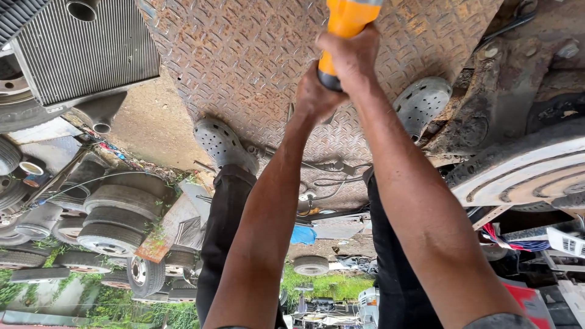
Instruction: The person sits on a rusted metal platform in a vehicle parts yard, holds an angle grinder with both hands, and moves the running grinder over the platform surface among scattered bolts and vehicle components, repositioning it repeatedly.
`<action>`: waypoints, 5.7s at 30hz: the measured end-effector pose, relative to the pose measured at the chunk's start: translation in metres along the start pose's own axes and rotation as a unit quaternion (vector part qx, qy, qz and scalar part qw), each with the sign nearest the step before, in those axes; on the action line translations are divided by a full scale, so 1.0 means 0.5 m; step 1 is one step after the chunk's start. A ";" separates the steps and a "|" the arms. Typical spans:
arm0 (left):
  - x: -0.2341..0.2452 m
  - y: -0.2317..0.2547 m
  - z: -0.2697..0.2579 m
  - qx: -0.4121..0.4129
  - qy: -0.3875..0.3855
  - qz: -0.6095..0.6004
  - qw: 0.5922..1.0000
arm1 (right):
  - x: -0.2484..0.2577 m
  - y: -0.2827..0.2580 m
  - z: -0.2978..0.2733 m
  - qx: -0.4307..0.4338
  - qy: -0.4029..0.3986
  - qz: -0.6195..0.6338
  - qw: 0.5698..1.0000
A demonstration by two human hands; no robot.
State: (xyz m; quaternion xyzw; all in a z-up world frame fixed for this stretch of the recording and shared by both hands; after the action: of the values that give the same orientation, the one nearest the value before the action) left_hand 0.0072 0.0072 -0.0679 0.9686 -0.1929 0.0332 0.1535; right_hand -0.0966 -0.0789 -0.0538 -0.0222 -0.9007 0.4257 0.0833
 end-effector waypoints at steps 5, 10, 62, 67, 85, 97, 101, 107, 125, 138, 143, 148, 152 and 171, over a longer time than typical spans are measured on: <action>-0.014 0.050 0.014 -0.044 0.013 -0.066 0.997 | 0.018 0.006 0.045 0.003 -0.014 -0.088 0.996; 0.004 0.031 -0.011 -0.095 0.055 -0.106 0.988 | -0.011 -0.023 0.019 0.084 -0.038 -0.091 0.992; -0.118 0.154 0.036 -0.074 0.004 0.051 0.996 | 0.189 -0.011 0.091 -0.009 0.042 0.066 0.997; -0.136 0.108 -0.027 -0.090 0.013 0.103 0.991 | 0.212 0.049 0.004 -0.091 0.081 0.080 0.989; -0.151 0.109 -0.041 -0.004 -0.015 0.117 0.993 | 0.230 0.059 -0.005 -0.131 0.096 0.043 0.986; -0.172 0.133 -0.036 -0.037 -0.015 0.146 0.988 | 0.256 0.070 -0.014 -0.102 0.127 0.121 0.979; -0.188 0.108 -0.040 -0.022 -0.022 0.200 0.979 | 0.271 0.105 -0.026 -0.123 0.162 0.107 0.973; -0.210 0.156 0.007 -0.068 0.016 0.114 0.991 | 0.283 0.040 0.052 -0.061 0.093 0.050 0.992; -0.232 0.178 0.050 -0.094 -0.037 0.146 0.984 | 0.333 0.098 0.046 -0.072 0.186 0.116 0.973; -0.041 0.097 0.018 -0.093 0.017 0.188 0.978 | 0.104 0.051 0.024 -0.073 0.125 0.127 0.981; -0.035 0.046 -0.018 0.011 0.018 0.150 0.988 | 0.082 0.061 -0.024 -0.068 0.063 0.119 0.989; -0.107 0.078 0.009 -0.034 -0.007 0.208 0.978 | 0.171 0.069 -0.015 -0.106 0.099 0.137 0.980; -0.107 0.048 -0.038 -0.014 -0.017 0.214 0.977 | 0.173 0.064 -0.061 -0.105 0.144 0.091 0.980; -0.134 -0.004 -0.064 -0.021 -0.037 0.267 0.963 | 0.192 0.157 -0.121 -0.107 0.150 0.220 0.958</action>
State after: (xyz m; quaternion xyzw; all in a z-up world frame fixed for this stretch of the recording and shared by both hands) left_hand -0.0542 0.0432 -0.0465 0.8791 -0.4503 0.0327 0.1525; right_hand -0.1833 0.0280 -0.0639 -0.2925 -0.8910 0.3262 0.1187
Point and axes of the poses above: each hand's wrist, its own z-axis towards the middle knuckle, its own x-axis out of the back of the hand, y = z × x, the point moved 7 cm from there along z, towards the middle knuckle, and after that the axes turned 8 degrees about x, right-handed, at the moved point
